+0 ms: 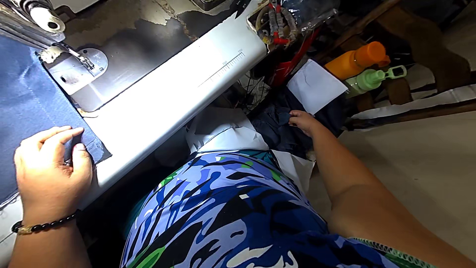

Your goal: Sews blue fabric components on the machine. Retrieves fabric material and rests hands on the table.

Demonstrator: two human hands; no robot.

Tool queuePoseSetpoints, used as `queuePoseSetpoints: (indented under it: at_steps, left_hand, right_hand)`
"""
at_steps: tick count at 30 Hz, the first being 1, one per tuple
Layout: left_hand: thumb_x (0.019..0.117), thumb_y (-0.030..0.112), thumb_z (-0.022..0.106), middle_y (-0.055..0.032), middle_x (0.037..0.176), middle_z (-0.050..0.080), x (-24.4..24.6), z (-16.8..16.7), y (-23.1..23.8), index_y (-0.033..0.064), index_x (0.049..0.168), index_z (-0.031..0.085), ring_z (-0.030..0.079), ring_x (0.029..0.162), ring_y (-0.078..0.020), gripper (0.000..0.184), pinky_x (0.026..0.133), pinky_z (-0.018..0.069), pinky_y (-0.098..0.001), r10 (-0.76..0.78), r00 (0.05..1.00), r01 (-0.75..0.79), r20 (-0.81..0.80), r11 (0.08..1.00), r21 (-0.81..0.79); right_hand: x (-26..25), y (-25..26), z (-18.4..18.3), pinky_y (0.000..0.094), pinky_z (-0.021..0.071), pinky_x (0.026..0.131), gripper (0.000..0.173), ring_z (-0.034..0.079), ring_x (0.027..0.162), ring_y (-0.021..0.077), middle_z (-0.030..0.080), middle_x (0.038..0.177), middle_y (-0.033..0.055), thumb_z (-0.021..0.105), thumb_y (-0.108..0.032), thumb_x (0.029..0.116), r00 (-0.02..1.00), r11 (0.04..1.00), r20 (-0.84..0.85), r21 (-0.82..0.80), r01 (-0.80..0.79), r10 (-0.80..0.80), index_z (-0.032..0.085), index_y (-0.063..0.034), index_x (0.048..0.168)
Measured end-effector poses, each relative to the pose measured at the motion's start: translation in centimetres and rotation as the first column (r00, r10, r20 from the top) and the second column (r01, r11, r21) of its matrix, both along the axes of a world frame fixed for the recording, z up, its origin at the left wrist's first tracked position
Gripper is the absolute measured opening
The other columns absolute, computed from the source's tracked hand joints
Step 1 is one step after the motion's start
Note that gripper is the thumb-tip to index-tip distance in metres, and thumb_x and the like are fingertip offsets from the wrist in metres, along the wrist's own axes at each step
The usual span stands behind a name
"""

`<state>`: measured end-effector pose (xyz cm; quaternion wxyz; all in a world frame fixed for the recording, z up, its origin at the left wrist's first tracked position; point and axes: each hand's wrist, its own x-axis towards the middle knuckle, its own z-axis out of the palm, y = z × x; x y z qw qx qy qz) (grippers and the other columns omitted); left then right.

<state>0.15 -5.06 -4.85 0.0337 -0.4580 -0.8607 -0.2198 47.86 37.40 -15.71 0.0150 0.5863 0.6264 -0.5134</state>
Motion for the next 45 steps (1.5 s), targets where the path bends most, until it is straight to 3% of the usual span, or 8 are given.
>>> queuePoseSetpoints:
  at_steps: [14, 18, 22, 26, 30, 36, 41, 45]
  left_hand:
    - [0.1033, 0.033, 0.039, -0.0246, 0.142, 0.056, 0.3, 0.4, 0.2, 0.0, 0.135, 0.061, 0.05, 0.135, -0.0395, 0.05, 0.114, 0.0368, -0.0527, -0.004, 1.0, 0.004, -0.003, 1.0, -0.008]
    - [0.1038, 0.033, 0.039, -0.0243, 0.142, 0.057, 0.2, 0.3, 0.1, 0.0004, 0.135, 0.061, 0.05, 0.136, -0.0389, 0.05, 0.114, 0.0367, -0.0524, -0.008, 1.0, 0.008, -0.006, 1.0, -0.003]
    - [0.1038, 0.033, 0.04, -0.0246, 0.141, 0.057, 0.1, 0.3, 0.2, 0.0002, 0.134, 0.062, 0.051, 0.135, -0.039, 0.05, 0.113, 0.0373, -0.0529, -0.014, 1.0, 0.014, -0.007, 1.0, -0.001]
    - [0.1037, 0.033, 0.039, -0.0234, 0.142, 0.057, 0.0, 0.1, 0.1, 0.0014, 0.135, 0.062, 0.05, 0.137, -0.0376, 0.05, 0.115, 0.0362, -0.0518, -0.006, 1.0, 0.006, 0.001, 1.0, 0.004]
    - [0.1033, 0.033, 0.039, -0.0229, 0.143, 0.056, -0.1, 0.0, 0.0, 0.0009, 0.136, 0.061, 0.049, 0.138, -0.037, 0.051, 0.116, 0.0353, -0.0516, -0.006, 1.0, 0.006, -0.004, 1.0, -0.004]
    - [0.103, 0.033, 0.039, -0.0226, 0.143, 0.056, -0.1, -0.1, 0.0, 0.0012, 0.136, 0.061, 0.05, 0.137, -0.0374, 0.051, 0.115, 0.0357, -0.0523, -0.004, 1.0, 0.004, 0.002, 1.0, -0.003]
    - [0.1035, 0.034, 0.038, -0.0222, 0.144, 0.056, -0.2, -0.2, 0.1, 0.0018, 0.137, 0.06, 0.049, 0.138, -0.0375, 0.051, 0.115, 0.0347, -0.052, -0.009, 1.0, 0.009, -0.001, 1.0, 0.004]
    - [0.1036, 0.034, 0.038, -0.0225, 0.144, 0.056, -0.2, -0.1, 0.2, 0.0021, 0.137, 0.06, 0.049, 0.138, -0.0374, 0.051, 0.116, 0.0344, -0.0521, -0.01, 1.0, 0.01, -0.001, 1.0, 0.007]
  right_hand:
    - [-0.7, -0.4, 0.7, 0.0381, 0.0485, 0.09, 0.02, 0.056, 0.097, 0.0202, 0.057, 0.112, 0.0187, 0.049, 0.01, 0.0967, 0.996, 0.995, -0.023, -0.055, 0.081, -0.083, 0.057, 0.0083, 0.115]
    - [-0.7, -0.3, 0.4, 0.0473, 0.0492, 0.092, 0.022, 0.06, 0.101, 0.0299, 0.061, 0.115, 0.0255, 0.059, 0.008, 0.0951, 0.99, 0.989, 0.021, 0.052, -0.138, 0.137, 0.062, 0.008, 0.117]
    - [-0.4, 0.5, -2.2, 0.0613, 0.0489, 0.096, 0.043, 0.063, 0.108, 0.0413, 0.064, 0.12, 0.028, 0.078, -0.016, 0.092, 0.939, 0.923, 0.185, 0.206, -0.324, 0.289, 0.065, 0.0023, 0.129]
    - [-1.5, 0.4, -1.6, 0.0601, 0.047, 0.103, 0.027, 0.063, 0.116, 0.0421, 0.064, 0.124, 0.0277, 0.066, -0.016, 0.101, 0.891, 0.877, 0.316, 0.251, -0.411, 0.327, 0.07, 0.0052, 0.117]
    - [-1.5, 0.7, -2.4, 0.0614, 0.047, 0.101, 0.025, 0.063, 0.114, 0.0429, 0.063, 0.123, 0.0281, 0.06, -0.016, 0.1046, 0.889, 0.878, 0.328, 0.25, -0.408, 0.32, 0.067, 0.0051, 0.117]
    - [-2.5, 0.1, -0.9, 0.0607, 0.0533, 0.095, 0.045, 0.067, 0.111, 0.0467, 0.05, 0.145, 0.0323, 0.038, -0.025, 0.113, 0.876, 0.892, 0.401, 0.241, -0.382, 0.267, 0.042, -0.0037, 0.153]
    - [-2.9, 0.1, 0.5, 0.0657, 0.0418, 0.106, 0.036, 0.051, 0.13, 0.0537, 0.048, 0.138, 0.0376, 0.045, -0.016, 0.1103, 0.908, 0.821, 0.357, 0.435, -0.37, 0.22, 0.054, 0.0124, 0.132]
    - [-2.9, 1.1, 2.0, 0.0596, 0.0422, 0.107, 0.036, 0.056, 0.125, 0.0464, 0.058, 0.127, 0.0364, 0.043, -0.014, 0.1093, 0.997, 0.807, 0.078, 0.587, -0.07, 0.03, 0.054, 0.0173, 0.124]
